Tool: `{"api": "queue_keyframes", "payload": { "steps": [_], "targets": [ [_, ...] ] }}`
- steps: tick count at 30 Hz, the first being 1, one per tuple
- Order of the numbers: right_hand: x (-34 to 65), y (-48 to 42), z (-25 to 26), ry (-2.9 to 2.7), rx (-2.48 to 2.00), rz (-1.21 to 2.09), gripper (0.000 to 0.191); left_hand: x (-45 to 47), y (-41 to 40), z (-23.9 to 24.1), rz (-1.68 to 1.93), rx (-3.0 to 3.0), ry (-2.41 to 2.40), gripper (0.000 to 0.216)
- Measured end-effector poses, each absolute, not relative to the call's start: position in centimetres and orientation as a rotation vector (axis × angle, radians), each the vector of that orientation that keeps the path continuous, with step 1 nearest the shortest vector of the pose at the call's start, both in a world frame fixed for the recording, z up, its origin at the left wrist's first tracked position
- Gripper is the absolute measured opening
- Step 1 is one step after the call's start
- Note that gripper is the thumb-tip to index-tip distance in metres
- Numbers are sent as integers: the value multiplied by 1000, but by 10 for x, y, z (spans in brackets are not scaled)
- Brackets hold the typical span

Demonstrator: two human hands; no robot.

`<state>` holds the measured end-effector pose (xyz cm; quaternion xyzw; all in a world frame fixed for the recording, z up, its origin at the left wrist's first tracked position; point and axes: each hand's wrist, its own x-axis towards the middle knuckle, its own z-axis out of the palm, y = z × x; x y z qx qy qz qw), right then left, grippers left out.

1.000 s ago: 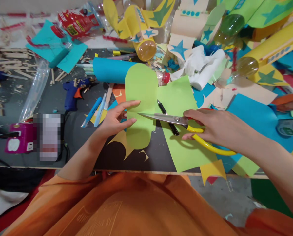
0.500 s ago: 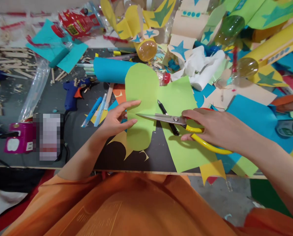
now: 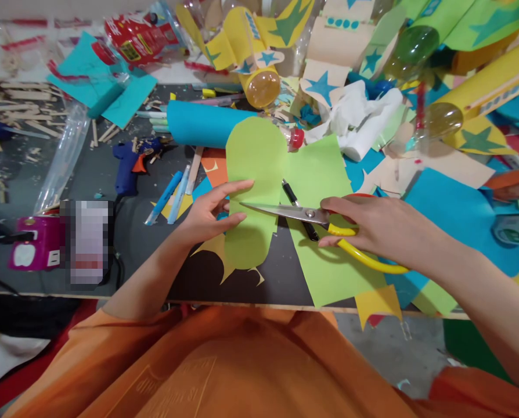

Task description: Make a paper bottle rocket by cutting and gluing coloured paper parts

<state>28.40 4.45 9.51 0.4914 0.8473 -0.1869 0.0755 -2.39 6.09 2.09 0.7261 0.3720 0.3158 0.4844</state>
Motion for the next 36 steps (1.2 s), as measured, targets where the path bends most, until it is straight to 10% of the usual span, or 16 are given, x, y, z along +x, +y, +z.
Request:
{"api": "queue_keyframes", "payload": {
  "steps": [36],
  "targets": [
    [271,41,90,2638,1391,-614,86,-21,58,22,710,1783,909,54]
  ]
}}
